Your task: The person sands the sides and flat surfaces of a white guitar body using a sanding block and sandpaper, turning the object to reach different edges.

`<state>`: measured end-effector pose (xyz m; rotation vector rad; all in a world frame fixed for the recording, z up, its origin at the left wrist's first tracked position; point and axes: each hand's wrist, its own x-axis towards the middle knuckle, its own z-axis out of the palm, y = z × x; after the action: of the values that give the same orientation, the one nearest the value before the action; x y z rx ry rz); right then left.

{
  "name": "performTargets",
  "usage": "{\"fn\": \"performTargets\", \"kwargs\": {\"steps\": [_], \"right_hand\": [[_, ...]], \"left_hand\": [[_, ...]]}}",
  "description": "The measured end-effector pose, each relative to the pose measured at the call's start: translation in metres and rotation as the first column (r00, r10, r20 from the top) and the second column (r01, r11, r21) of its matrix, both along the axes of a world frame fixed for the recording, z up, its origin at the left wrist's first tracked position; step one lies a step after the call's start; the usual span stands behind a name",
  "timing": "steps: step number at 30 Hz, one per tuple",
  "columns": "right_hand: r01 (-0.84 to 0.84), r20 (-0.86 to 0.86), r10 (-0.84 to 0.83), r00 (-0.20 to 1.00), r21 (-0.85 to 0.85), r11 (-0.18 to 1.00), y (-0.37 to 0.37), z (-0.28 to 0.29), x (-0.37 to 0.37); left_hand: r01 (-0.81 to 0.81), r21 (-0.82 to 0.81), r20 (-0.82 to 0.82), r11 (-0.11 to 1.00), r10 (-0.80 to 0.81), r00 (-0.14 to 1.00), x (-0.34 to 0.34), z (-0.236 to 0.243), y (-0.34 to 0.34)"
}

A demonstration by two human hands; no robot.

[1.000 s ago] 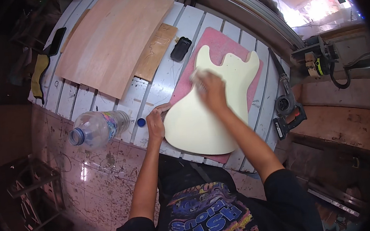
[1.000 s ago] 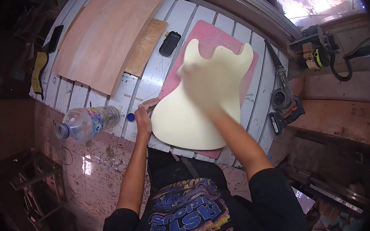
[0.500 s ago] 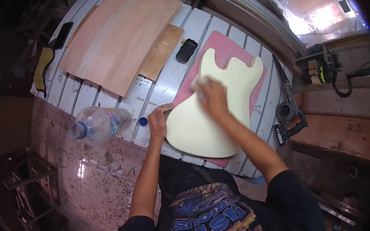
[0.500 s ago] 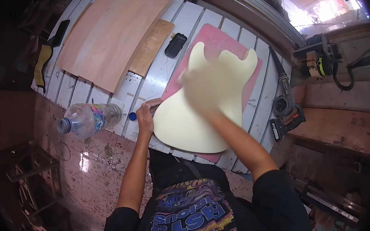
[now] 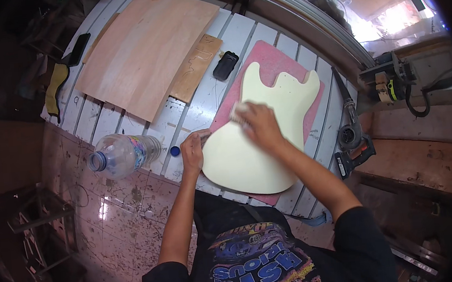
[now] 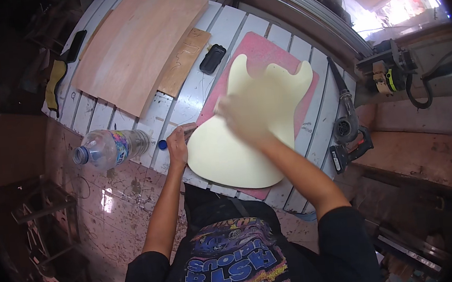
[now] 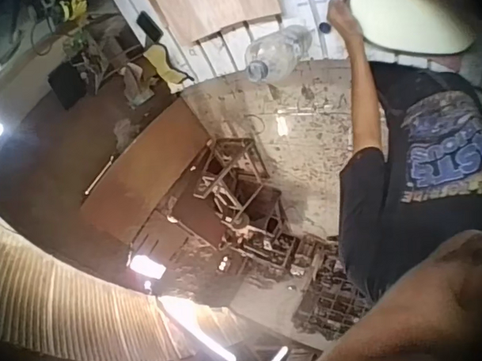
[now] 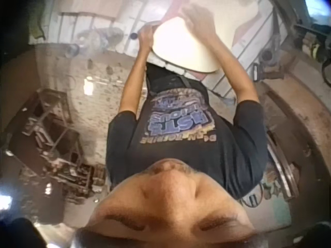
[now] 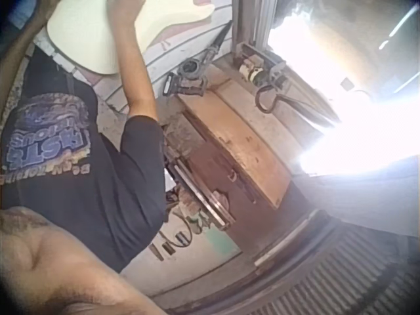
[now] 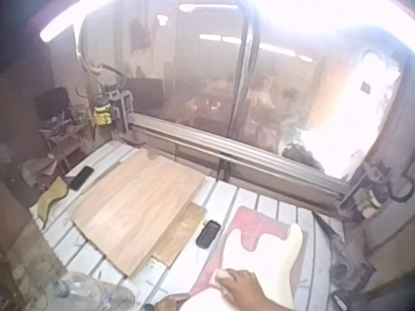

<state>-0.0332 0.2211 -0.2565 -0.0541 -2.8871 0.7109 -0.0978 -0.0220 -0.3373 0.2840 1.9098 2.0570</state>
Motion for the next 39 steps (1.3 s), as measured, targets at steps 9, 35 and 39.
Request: {"fn": "performTargets", "kwargs": {"steps": [9,35,39], "right_hand": [[0.015,-0.055,-0.016,0.998,-0.019,1.0,-0.025,0.003,0.01],[0.86,-0.047,-0.912,0.407,-0.317,0.4,0.021,-0.054,0.293],[0.907,-0.144,-0.896,0.42,0.051,0.417,0.005,-0.08,0.313]], "left_hand": [[-0.023,-0.331,-0.187,0.943,-0.041,0.981,-0.003,0.023,0.003],[-0.105,-0.857,-0.481,0.504,-0.713,0.51,0.015,0.046,0.163],[0.114,-0.903,-0.37,0.415,-0.884,0.287,0.115,0.051,0.136]]}}
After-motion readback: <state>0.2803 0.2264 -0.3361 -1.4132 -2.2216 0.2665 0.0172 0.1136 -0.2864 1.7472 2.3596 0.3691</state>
